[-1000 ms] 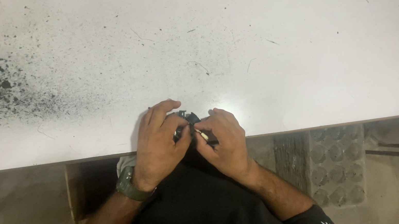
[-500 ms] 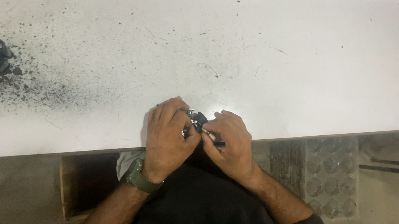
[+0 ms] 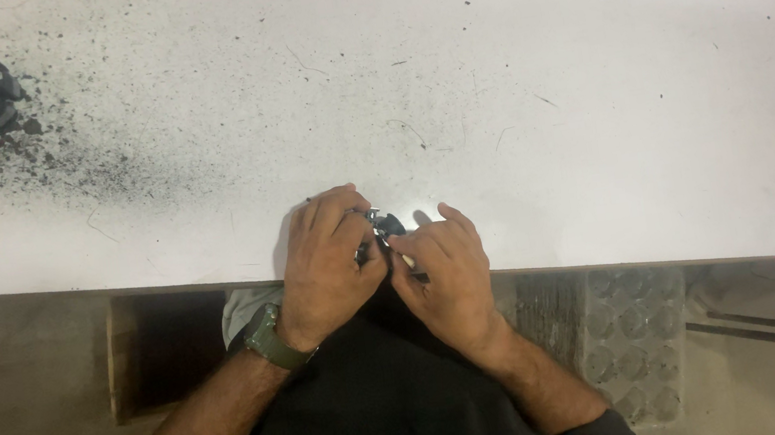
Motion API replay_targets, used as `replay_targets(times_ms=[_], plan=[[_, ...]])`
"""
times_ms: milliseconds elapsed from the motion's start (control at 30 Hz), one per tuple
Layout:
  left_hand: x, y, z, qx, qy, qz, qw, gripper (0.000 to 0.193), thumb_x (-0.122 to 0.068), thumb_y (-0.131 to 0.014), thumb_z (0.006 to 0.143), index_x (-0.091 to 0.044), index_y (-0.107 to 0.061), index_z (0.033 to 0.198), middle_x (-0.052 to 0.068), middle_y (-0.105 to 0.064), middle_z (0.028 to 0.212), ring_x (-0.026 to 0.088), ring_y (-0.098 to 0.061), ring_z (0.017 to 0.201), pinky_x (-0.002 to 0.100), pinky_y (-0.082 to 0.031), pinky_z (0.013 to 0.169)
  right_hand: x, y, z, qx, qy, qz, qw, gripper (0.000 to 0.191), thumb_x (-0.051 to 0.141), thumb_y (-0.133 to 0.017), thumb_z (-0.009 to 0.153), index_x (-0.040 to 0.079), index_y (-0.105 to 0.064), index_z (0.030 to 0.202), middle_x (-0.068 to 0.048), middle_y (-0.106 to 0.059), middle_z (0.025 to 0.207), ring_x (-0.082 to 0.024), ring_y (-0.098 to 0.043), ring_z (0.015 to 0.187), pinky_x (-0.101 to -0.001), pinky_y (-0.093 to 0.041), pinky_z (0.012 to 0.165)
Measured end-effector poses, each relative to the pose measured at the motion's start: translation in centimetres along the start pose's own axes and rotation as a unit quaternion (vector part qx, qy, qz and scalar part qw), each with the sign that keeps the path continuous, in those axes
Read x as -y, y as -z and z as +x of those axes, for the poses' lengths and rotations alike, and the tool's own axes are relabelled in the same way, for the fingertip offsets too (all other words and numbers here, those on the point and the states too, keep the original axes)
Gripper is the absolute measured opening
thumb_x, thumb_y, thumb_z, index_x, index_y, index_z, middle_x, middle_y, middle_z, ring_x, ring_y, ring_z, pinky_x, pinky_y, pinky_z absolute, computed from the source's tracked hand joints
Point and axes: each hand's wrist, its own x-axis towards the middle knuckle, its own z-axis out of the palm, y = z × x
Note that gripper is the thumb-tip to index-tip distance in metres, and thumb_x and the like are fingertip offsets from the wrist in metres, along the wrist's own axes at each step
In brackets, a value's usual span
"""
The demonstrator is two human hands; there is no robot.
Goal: The person sits at a white workbench and fits black hub inserts into toothed blade discs one at a time, pressing each insert into place by hand and using a small stick to seat it, then sets the finished blade aside and picks up the next disc.
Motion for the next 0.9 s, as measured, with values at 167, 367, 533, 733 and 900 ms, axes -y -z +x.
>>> replay_targets(times_ms=[167, 367, 533, 733, 900], plan=[[-0.7, 2.3, 0.5, -0.02, 0.04, -0.038, 0.998, 0.013, -0.006, -0.073, 0.084, -0.007, -0.063, 0.093, 0.017, -0.059, 0.133, 0.034, -0.055, 0.13, 0.048, -0.048, 0.107, -0.4, 0.9, -0.5, -0.045, -0.009, 0.055, 0.997, 0.023, 0.002, -0.076, 0.088, 0.006, -0.064, 0.107, -0.007, -0.069, 0.095, -0.027, -0.073, 0.099, -0.055, -0.048, 0.113], [-0.8, 3.9, 1.6, 0.072, -0.038, 0.058, 0.995, 0.043, -0.02, -0.078, 0.08, -0.001, -0.07, 0.118, 0.021, -0.057, 0.134, 0.036, -0.055, 0.123, 0.052, -0.046, 0.1, -1.8, 0.2, -1.0, -0.088, -0.047, 0.094, 0.991, 0.019, 0.003, -0.071, 0.094, 0.004, -0.062, 0.11, -0.01, -0.071, 0.096, -0.029, -0.072, 0.096, -0.0538, -0.049, 0.112], [-1.1, 2.5, 2.3, 0.093, -0.035, 0.082, 0.992, 0.02, -0.015, -0.074, 0.088, -0.007, -0.072, 0.107, 0.01, -0.06, 0.135, 0.029, -0.057, 0.127, 0.047, -0.048, 0.104, -1.8, -0.4, -1.0, -0.077, -0.062, 0.104, 0.99, 0.016, 0.002, -0.072, 0.092, 0.005, -0.063, 0.106, -0.008, -0.069, 0.088, -0.026, -0.069, 0.083, -0.0535, -0.05, 0.111], [-1.0, 3.4, 2.8, 0.114, -0.094, 0.122, 0.981, 0.017, -0.013, -0.072, 0.086, -0.006, -0.07, 0.1, 0.01, -0.062, 0.129, 0.028, -0.059, 0.127, 0.044, -0.049, 0.101, -2.1, 0.1, -0.8, -0.07, -0.063, 0.102, 0.99, 0.019, 0.002, -0.073, 0.09, 0.005, -0.062, 0.105, -0.009, -0.069, 0.09, -0.027, -0.068, 0.084, -0.0541, -0.05, 0.11], [-1.9, 3.2, 3.3, 0.214, -0.127, 0.118, 0.961, 0.017, -0.013, -0.07, 0.089, -0.004, -0.068, 0.103, 0.009, -0.064, 0.121, 0.026, -0.064, 0.109, 0.041, -0.054, 0.088, -2.5, 0.4, -0.9, -0.033, -0.061, 0.086, 0.994, 0.018, 0.001, -0.073, 0.09, 0.006, -0.064, 0.104, -0.008, -0.067, 0.092, -0.026, -0.067, 0.088, -0.0564, -0.047, 0.115]])
